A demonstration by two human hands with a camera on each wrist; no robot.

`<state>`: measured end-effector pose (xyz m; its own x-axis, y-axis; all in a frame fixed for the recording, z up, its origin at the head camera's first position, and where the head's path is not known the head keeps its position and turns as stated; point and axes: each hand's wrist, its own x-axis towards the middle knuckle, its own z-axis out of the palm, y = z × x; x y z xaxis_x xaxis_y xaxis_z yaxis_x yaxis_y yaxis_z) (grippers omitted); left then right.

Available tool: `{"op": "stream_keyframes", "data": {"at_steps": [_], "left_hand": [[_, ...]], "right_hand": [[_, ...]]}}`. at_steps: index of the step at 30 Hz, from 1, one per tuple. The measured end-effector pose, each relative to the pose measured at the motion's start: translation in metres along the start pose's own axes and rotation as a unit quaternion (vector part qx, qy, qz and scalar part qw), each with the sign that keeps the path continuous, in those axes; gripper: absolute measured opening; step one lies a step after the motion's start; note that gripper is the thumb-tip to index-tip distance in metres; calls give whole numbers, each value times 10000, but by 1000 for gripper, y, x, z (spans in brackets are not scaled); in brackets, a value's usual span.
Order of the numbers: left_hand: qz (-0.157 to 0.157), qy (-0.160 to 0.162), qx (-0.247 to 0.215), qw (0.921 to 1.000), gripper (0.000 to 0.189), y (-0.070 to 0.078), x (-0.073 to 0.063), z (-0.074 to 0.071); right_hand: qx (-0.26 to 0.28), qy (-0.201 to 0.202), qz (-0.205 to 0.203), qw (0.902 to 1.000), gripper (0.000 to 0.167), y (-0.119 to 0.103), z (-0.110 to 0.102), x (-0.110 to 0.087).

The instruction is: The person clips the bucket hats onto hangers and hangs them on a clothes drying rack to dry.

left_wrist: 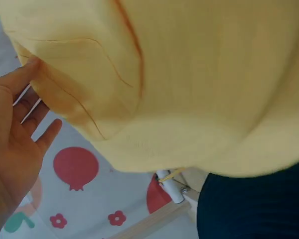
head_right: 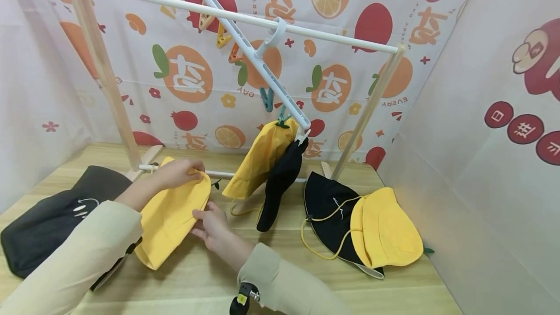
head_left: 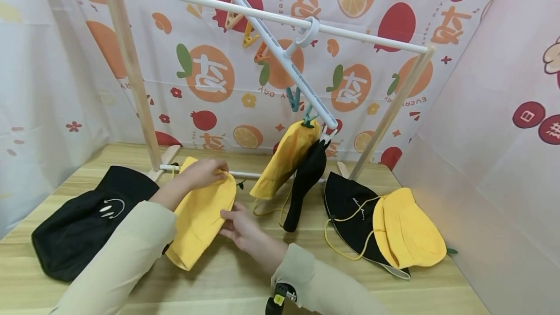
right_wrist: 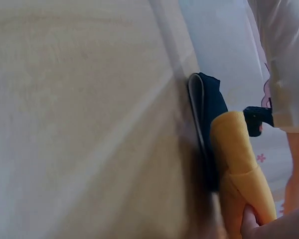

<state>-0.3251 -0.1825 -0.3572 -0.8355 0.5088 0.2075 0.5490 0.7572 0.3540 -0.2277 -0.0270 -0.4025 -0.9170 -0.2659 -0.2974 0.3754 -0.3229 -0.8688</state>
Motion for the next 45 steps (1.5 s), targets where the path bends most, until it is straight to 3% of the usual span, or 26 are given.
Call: {"op": "stream_keyframes", "data": {"at_steps": [7,11,16,20,24,28,31,36,41,43,45], "left_hand": [[87,663,-374,9971,11,10,-1,-20],[98,1013,-693,9924,12,16,-7,-34],[-308,1062,-1176,9869,26,23,-17,-52],[-359,925,-1599,9821,27,26,-24,-63],[-275,609,-1754,9822,24,22,-34,-72],[-415,324,-1876,9808,38,17,-46,-81],[-521,-10,-2211,9739,44,17,-51,-87],[-576,-543,-2777,9574,35,22,-56,-94],[-707,-318,-3005,9506,33,26,-61,-102],[-643,-46,-3008,9515,32,27,-62,-106],[-512,300,-2946,9538,30,30,-63,-110]], "right_hand": [[-1052,-367,-370,9931,25,-40,-3,-13],[-1549,-827,-488,9832,27,-67,-7,-20],[-1913,-1256,-543,9719,26,-98,-11,-28],[-2474,-1533,-487,9555,25,-124,-12,-36],[-3306,-1854,-542,9238,22,-152,-11,-44],[-4152,-2061,-759,8828,22,-176,-8,-50],[-4636,-2064,-987,8560,22,-193,-4,-51],[-5255,-2001,-1526,8127,18,-220,6,-48],[-5704,-1793,-1933,7779,20,-236,15,-40],[-5991,-1608,-2290,7502,20,-239,18,-36],[-6316,-1354,-2812,7097,20,-241,20,-33]]}}
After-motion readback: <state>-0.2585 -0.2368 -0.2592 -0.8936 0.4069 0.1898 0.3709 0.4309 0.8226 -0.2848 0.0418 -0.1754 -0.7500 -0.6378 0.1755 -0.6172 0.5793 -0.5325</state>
